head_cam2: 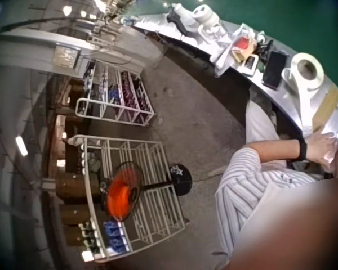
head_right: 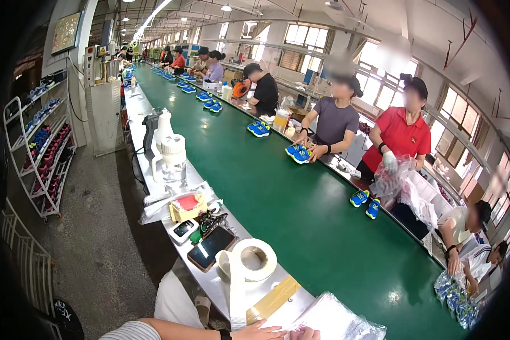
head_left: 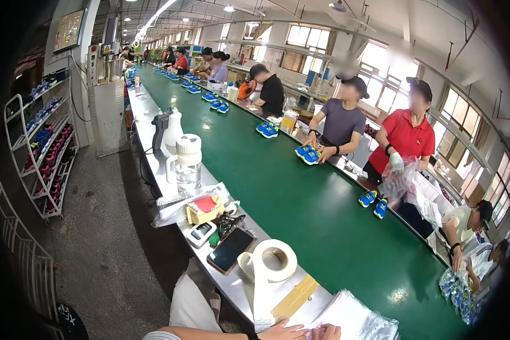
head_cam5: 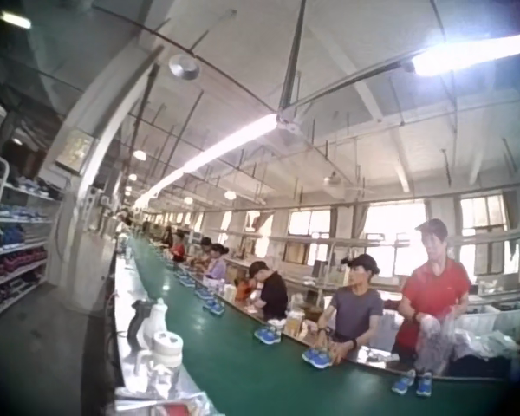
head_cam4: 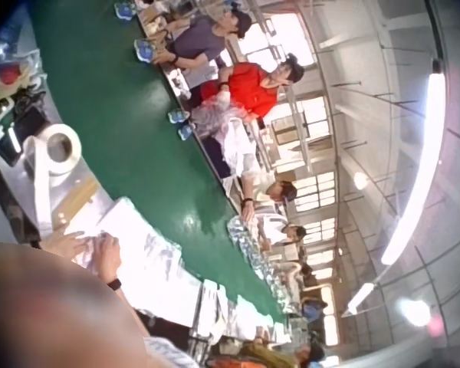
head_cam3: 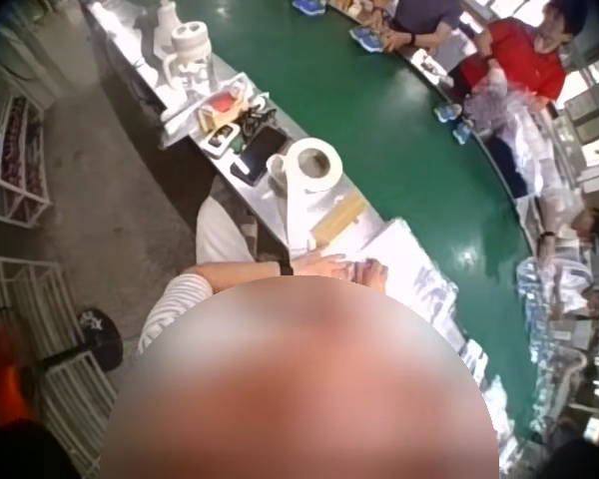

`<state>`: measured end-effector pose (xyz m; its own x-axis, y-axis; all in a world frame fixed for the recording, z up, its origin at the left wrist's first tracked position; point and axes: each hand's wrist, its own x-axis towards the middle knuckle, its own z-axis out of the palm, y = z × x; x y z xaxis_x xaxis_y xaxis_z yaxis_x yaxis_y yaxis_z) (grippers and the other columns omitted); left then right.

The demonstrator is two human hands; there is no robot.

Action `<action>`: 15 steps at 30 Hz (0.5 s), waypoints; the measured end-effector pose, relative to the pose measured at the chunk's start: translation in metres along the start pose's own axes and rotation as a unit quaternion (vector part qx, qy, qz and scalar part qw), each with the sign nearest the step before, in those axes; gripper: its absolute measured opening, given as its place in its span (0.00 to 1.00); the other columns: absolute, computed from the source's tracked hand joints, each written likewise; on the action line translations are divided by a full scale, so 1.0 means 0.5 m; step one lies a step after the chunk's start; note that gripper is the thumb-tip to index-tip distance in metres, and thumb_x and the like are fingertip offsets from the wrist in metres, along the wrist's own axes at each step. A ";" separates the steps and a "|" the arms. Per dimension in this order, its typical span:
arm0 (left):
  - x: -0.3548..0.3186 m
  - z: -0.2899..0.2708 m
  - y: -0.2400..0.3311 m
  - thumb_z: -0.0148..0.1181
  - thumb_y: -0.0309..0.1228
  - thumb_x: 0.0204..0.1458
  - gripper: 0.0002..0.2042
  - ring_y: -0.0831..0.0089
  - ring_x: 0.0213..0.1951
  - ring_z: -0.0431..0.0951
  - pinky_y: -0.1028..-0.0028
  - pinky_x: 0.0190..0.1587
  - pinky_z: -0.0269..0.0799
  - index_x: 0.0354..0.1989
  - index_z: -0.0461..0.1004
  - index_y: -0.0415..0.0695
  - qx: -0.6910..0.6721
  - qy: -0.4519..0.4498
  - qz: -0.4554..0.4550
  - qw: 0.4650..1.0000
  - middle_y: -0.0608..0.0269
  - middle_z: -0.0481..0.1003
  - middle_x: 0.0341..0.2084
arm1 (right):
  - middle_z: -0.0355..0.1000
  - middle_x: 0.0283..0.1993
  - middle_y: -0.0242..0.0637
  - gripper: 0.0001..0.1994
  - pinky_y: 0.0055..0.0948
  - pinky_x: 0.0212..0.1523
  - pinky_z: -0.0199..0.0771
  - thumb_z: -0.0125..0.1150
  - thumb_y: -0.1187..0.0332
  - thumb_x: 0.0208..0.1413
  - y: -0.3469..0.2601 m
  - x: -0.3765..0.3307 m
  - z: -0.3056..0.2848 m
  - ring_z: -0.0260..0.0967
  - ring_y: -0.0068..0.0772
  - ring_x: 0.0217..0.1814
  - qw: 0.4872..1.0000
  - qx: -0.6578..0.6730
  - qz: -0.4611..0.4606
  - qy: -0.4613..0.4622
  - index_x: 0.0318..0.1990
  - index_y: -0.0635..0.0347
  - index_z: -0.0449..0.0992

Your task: The person stands at a factory assembly line and repeatedly applies printed labels to clear plastic bags containing white items. They peel labels from a roll, smooth them onto the bags, and stack the labeled packages on the table.

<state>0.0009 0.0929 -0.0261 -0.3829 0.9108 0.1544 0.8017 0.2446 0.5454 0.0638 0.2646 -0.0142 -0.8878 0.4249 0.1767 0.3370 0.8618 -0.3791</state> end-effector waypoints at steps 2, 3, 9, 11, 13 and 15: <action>-0.005 0.008 -0.011 0.58 0.59 0.46 0.37 0.58 0.66 0.58 0.46 0.62 0.54 0.57 0.69 0.42 0.021 0.010 -0.005 1.000 0.55 0.65 0.62 | 0.71 0.40 0.47 0.10 0.47 0.41 0.70 0.54 0.62 0.59 0.005 -0.006 0.004 0.68 0.54 0.43 1.000 0.011 -0.002 0.019 0.42 0.56 0.73; -0.007 0.012 -0.013 0.59 0.59 0.46 0.36 0.58 0.65 0.59 0.46 0.61 0.54 0.57 0.69 0.42 0.024 0.015 -0.001 1.000 0.55 0.65 0.61 | 0.71 0.40 0.47 0.09 0.46 0.41 0.70 0.54 0.63 0.59 0.009 -0.009 0.004 0.68 0.54 0.42 1.000 0.011 -0.008 0.013 0.42 0.57 0.73; -0.002 0.021 -0.006 0.60 0.57 0.45 0.33 0.57 0.62 0.62 0.47 0.58 0.57 0.54 0.71 0.45 0.061 0.052 0.024 0.996 0.56 0.68 0.58 | 0.72 0.38 0.51 0.09 0.45 0.43 0.69 0.51 0.67 0.61 0.037 0.007 -0.001 0.68 0.56 0.40 0.998 0.032 -0.047 0.010 0.39 0.62 0.74; -0.003 0.018 0.002 0.60 0.56 0.45 0.31 0.56 0.61 0.63 0.47 0.57 0.58 0.53 0.72 0.47 0.054 0.085 0.018 0.995 0.56 0.69 0.56 | 0.72 0.38 0.52 0.09 0.44 0.43 0.69 0.51 0.67 0.61 0.045 0.008 -0.013 0.68 0.57 0.40 0.997 0.064 -0.032 0.016 0.38 0.64 0.74; -0.004 0.007 0.008 0.60 0.57 0.45 0.31 0.56 0.62 0.62 0.47 0.57 0.58 0.52 0.73 0.48 0.054 0.079 0.004 0.995 0.56 0.69 0.55 | 0.72 0.37 0.53 0.09 0.42 0.44 0.69 0.51 0.70 0.61 0.055 0.006 -0.036 0.68 0.57 0.40 0.992 0.126 -0.016 0.018 0.38 0.66 0.73; -0.003 -0.009 0.015 0.60 0.56 0.47 0.29 0.57 0.60 0.64 0.49 0.56 0.60 0.51 0.73 0.48 0.080 0.075 0.003 0.994 0.56 0.71 0.53 | 0.70 0.34 0.50 0.08 0.39 0.41 0.68 0.49 0.71 0.63 0.066 -0.004 -0.063 0.66 0.49 0.35 0.981 0.164 0.027 0.099 0.37 0.68 0.72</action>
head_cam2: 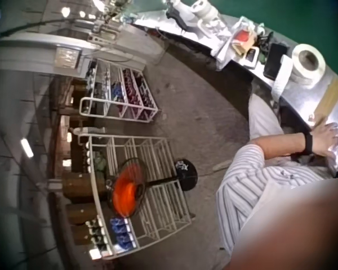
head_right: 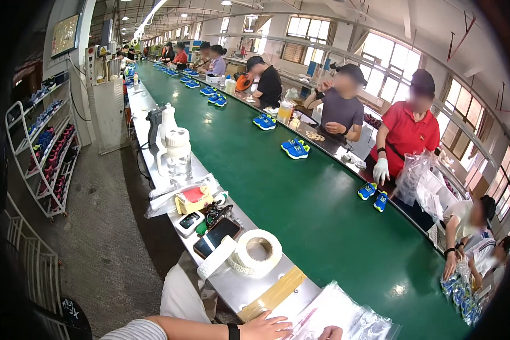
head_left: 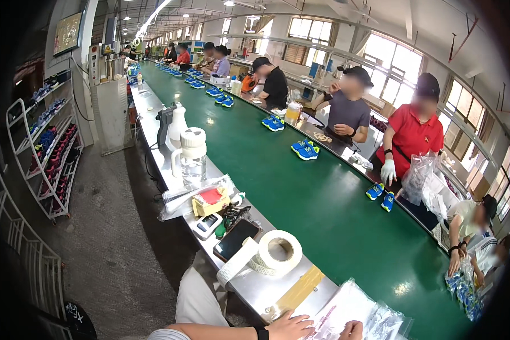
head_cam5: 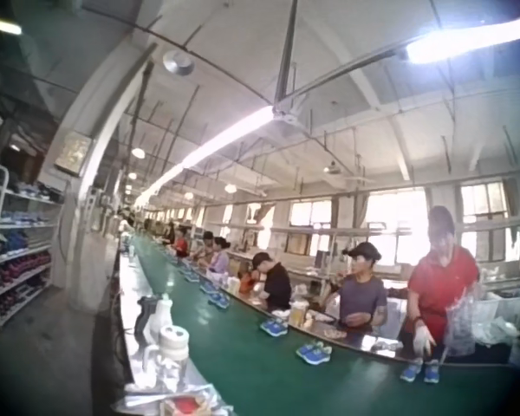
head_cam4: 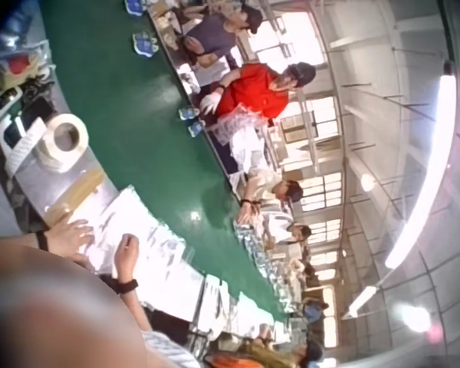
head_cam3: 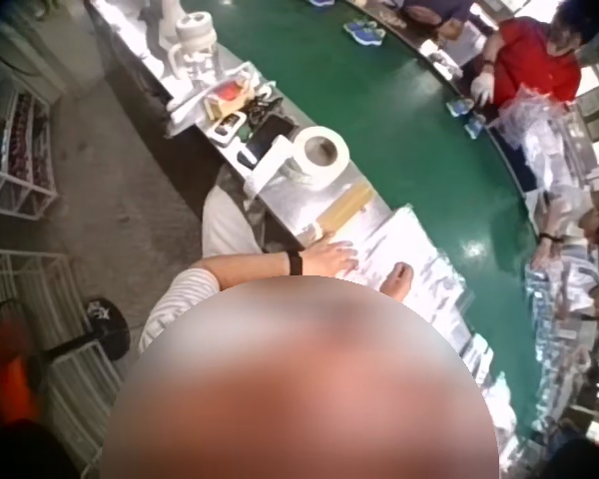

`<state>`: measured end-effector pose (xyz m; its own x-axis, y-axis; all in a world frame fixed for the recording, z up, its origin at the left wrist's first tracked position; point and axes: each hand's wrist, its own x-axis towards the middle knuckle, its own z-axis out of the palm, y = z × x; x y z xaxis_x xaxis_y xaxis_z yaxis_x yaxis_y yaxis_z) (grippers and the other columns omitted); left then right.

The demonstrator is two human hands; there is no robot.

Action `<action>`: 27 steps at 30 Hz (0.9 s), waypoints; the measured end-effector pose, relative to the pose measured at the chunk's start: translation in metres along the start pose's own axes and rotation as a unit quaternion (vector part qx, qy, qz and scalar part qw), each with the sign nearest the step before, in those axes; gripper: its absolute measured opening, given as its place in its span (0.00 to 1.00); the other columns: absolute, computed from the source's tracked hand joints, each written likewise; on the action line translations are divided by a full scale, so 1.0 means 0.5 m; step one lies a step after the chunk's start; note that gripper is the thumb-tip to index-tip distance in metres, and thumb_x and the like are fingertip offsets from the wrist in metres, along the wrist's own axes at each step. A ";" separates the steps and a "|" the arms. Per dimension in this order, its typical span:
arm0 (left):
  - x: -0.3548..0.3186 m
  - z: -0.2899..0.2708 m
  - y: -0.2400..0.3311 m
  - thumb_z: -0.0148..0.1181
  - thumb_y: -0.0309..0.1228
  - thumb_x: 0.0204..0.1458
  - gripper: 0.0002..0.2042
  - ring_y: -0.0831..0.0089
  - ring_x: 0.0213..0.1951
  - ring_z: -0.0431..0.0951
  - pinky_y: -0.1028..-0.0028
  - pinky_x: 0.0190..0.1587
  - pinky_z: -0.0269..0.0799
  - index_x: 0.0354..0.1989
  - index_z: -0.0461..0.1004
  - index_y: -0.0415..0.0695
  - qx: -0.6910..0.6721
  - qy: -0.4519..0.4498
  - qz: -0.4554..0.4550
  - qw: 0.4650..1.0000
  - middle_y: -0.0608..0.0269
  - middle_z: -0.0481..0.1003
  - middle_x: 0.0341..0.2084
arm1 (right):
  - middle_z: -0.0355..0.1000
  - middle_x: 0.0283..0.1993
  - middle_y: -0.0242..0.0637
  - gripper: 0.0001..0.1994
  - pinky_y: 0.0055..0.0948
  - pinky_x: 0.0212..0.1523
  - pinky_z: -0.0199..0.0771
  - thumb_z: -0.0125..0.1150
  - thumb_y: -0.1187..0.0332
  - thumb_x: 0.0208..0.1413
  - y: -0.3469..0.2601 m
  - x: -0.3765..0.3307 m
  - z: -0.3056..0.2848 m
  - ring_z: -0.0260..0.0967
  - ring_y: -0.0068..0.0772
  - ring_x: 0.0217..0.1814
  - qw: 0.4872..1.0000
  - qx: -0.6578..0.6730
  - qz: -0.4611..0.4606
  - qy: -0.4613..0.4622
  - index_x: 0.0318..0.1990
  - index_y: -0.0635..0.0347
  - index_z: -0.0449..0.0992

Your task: The person stands at a factory assembly line and repeatedly applies printed labels to clear plastic bags containing white items. They peel labels from a roll, smooth them onto the bags, and stack the labeled packages on the table.

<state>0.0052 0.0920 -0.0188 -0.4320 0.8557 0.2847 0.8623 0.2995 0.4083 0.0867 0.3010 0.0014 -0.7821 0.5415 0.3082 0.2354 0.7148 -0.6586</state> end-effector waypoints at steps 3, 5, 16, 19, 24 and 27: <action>0.019 -0.027 0.007 0.53 0.50 0.58 0.23 0.62 0.56 0.70 0.60 0.52 0.67 0.50 0.73 0.43 0.027 0.018 0.022 0.999 0.56 0.70 0.53 | 0.69 0.31 0.47 0.09 0.36 0.36 0.68 0.50 0.70 0.63 0.003 -0.008 -0.022 0.63 0.41 0.31 0.997 0.060 0.031 -0.039 0.36 0.69 0.71; 0.042 -0.039 0.020 0.48 0.56 0.58 0.29 0.57 0.60 0.65 0.55 0.56 0.61 0.57 0.67 0.44 -0.041 -0.042 -0.015 0.998 0.52 0.65 0.58 | 0.72 0.33 0.44 0.05 0.32 0.36 0.71 0.52 0.74 0.62 0.004 -0.016 -0.015 0.68 0.34 0.33 0.988 0.077 0.039 -0.128 0.39 0.67 0.72; 0.059 -0.042 0.019 0.48 0.61 0.54 0.40 0.57 0.69 0.54 0.47 0.64 0.51 0.64 0.59 0.37 0.013 -0.227 0.052 0.972 0.50 0.57 0.66 | 0.70 0.34 0.42 0.09 0.42 0.33 0.71 0.63 0.64 0.52 -0.033 -0.027 0.004 0.71 0.46 0.36 0.990 -0.092 -0.042 -0.097 0.36 0.58 0.73; 0.030 -0.021 0.000 0.49 0.61 0.53 0.41 0.56 0.68 0.55 0.48 0.65 0.49 0.63 0.61 0.35 -0.075 -0.147 0.041 0.985 0.48 0.58 0.65 | 0.69 0.33 0.42 0.09 0.44 0.34 0.72 0.64 0.65 0.50 -0.023 -0.028 0.016 0.70 0.47 0.37 0.991 -0.112 -0.022 -0.066 0.33 0.58 0.72; 0.016 0.010 -0.008 0.44 0.63 0.55 0.41 0.55 0.67 0.56 0.49 0.65 0.48 0.63 0.61 0.36 -0.078 -0.109 0.050 0.990 0.49 0.60 0.65 | 0.69 0.35 0.39 0.13 0.37 0.32 0.74 0.67 0.60 0.49 -0.026 -0.029 0.056 0.71 0.42 0.36 0.990 -0.138 -0.011 -0.024 0.33 0.58 0.71; 0.023 0.004 -0.009 0.38 0.64 0.56 0.40 0.54 0.67 0.57 0.50 0.66 0.48 0.64 0.62 0.38 -0.104 -0.110 0.026 0.988 0.52 0.60 0.65 | 0.69 0.33 0.39 0.11 0.39 0.30 0.74 0.65 0.63 0.51 -0.032 -0.022 0.049 0.72 0.42 0.35 0.985 -0.167 0.021 -0.042 0.32 0.59 0.70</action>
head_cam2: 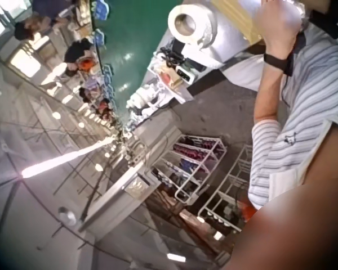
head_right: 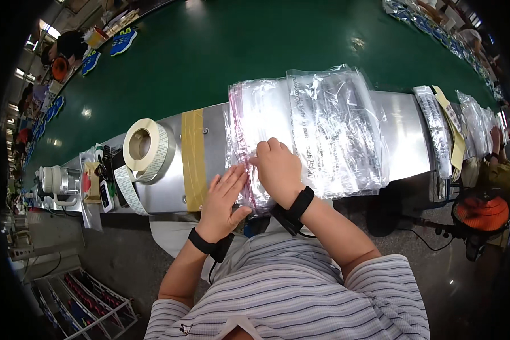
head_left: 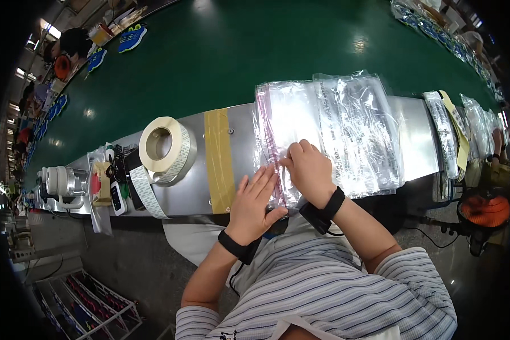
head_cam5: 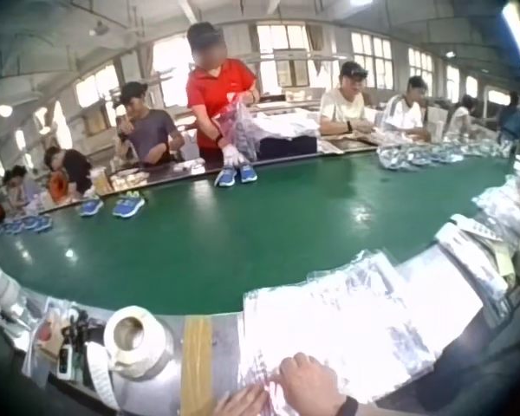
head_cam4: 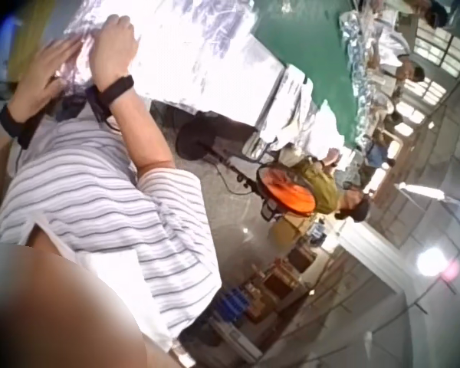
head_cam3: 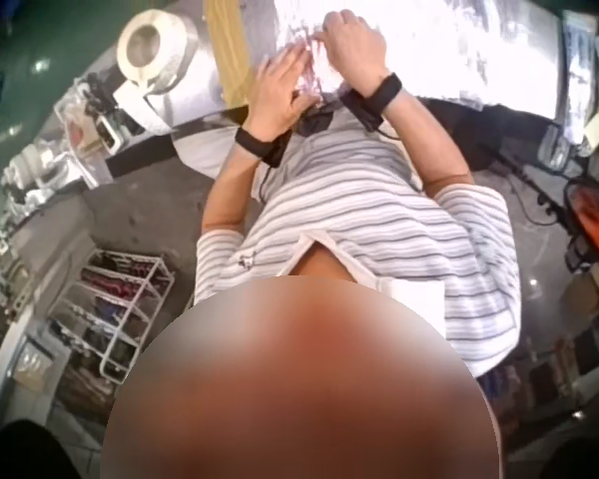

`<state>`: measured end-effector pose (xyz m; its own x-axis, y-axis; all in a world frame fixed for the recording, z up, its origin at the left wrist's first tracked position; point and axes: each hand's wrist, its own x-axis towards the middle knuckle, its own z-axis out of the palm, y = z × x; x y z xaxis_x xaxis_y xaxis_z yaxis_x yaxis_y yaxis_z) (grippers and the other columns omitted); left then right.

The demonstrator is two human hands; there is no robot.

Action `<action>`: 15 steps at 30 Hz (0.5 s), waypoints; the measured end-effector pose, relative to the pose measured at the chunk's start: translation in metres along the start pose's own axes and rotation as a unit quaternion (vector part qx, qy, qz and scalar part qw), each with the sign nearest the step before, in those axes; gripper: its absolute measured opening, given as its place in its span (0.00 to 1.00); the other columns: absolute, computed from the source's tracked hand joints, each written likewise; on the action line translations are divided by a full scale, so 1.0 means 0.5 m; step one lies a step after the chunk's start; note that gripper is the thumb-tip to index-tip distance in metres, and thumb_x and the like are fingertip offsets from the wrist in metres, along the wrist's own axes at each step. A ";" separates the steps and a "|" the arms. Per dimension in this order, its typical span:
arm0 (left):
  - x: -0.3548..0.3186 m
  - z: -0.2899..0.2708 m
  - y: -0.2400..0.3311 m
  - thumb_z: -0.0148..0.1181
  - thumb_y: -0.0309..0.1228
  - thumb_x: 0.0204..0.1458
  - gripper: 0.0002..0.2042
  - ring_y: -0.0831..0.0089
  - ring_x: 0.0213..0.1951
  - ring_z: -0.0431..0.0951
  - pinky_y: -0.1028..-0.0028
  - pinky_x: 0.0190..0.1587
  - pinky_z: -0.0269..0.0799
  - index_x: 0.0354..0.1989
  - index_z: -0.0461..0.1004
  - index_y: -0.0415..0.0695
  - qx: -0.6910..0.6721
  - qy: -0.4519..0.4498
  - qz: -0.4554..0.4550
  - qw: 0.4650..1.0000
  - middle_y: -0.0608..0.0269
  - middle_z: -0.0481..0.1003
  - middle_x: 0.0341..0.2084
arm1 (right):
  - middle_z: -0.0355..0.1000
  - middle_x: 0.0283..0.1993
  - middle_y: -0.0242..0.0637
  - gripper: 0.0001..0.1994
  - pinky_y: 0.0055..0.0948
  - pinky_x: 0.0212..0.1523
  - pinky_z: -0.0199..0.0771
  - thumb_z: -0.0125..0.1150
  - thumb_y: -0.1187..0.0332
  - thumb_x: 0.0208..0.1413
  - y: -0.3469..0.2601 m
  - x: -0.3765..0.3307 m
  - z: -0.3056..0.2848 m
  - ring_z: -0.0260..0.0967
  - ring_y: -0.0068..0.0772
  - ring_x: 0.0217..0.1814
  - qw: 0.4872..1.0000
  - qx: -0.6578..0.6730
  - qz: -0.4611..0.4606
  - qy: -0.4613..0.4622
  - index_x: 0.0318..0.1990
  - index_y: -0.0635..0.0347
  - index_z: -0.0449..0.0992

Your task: The person stands at a factory assembly line and repeatedly applies printed labels to clear plastic bags containing white items. They peel labels from a roll, smooth them onto the bags, and stack the labeled packages on the table.

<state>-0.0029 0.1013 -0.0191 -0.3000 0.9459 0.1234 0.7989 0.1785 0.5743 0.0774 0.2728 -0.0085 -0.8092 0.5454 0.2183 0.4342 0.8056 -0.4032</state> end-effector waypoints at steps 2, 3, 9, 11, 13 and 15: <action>0.001 -0.006 0.002 0.39 0.64 0.57 0.40 0.54 0.67 0.57 0.50 0.66 0.48 0.64 0.62 0.39 -0.007 0.003 0.001 1.000 0.52 0.60 0.65 | 0.69 0.33 0.39 0.09 0.41 0.30 0.73 0.62 0.66 0.53 0.010 0.002 -0.015 0.73 0.44 0.36 0.997 -0.002 0.055 -0.062 0.33 0.59 0.69; 0.001 -0.006 0.002 0.39 0.64 0.57 0.40 0.54 0.67 0.57 0.50 0.66 0.48 0.63 0.62 0.39 -0.010 0.000 -0.002 1.000 0.52 0.60 0.65 | 0.69 0.33 0.39 0.09 0.41 0.29 0.73 0.62 0.66 0.53 0.018 0.002 -0.022 0.73 0.44 0.33 0.998 -0.004 0.057 -0.036 0.32 0.58 0.69; 0.000 0.005 -0.018 0.47 0.60 0.56 0.38 0.54 0.67 0.57 0.49 0.65 0.50 0.61 0.64 0.36 -0.013 0.023 0.002 1.000 0.52 0.61 0.64 | 0.69 0.32 0.41 0.08 0.43 0.26 0.70 0.60 0.67 0.55 0.045 -0.003 -0.029 0.71 0.47 0.27 0.997 0.038 -0.008 0.069 0.32 0.59 0.68; 0.006 -0.017 -0.022 0.47 0.59 0.57 0.37 0.54 0.67 0.57 0.50 0.65 0.51 0.60 0.64 0.35 -0.011 0.014 -0.003 1.000 0.51 0.62 0.64 | 0.70 0.31 0.41 0.08 0.43 0.25 0.70 0.60 0.68 0.55 0.054 -0.001 -0.041 0.71 0.48 0.26 0.994 0.077 -0.002 0.082 0.32 0.59 0.67; 0.022 -0.054 -0.015 0.46 0.58 0.58 0.36 0.54 0.66 0.58 0.51 0.65 0.52 0.60 0.65 0.35 -0.051 -0.017 -0.041 0.998 0.50 0.64 0.62 | 0.68 0.28 0.41 0.08 0.42 0.25 0.68 0.60 0.69 0.56 0.074 0.001 -0.066 0.70 0.48 0.26 0.985 0.125 0.078 0.093 0.32 0.60 0.67; 0.042 -0.092 0.013 0.45 0.56 0.60 0.34 0.54 0.63 0.63 0.55 0.64 0.55 0.59 0.65 0.34 -0.146 0.043 -0.034 0.988 0.48 0.66 0.60 | 0.69 0.28 0.42 0.08 0.42 0.26 0.68 0.60 0.69 0.56 0.082 0.000 -0.076 0.70 0.49 0.26 0.976 0.161 0.115 0.092 0.31 0.61 0.68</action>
<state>-0.0279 0.1098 0.0244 -0.4017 0.9053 0.1381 0.5953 0.1436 0.7906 0.1103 0.3146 0.0090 -0.6073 0.7597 0.2326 0.4255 0.5582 -0.7123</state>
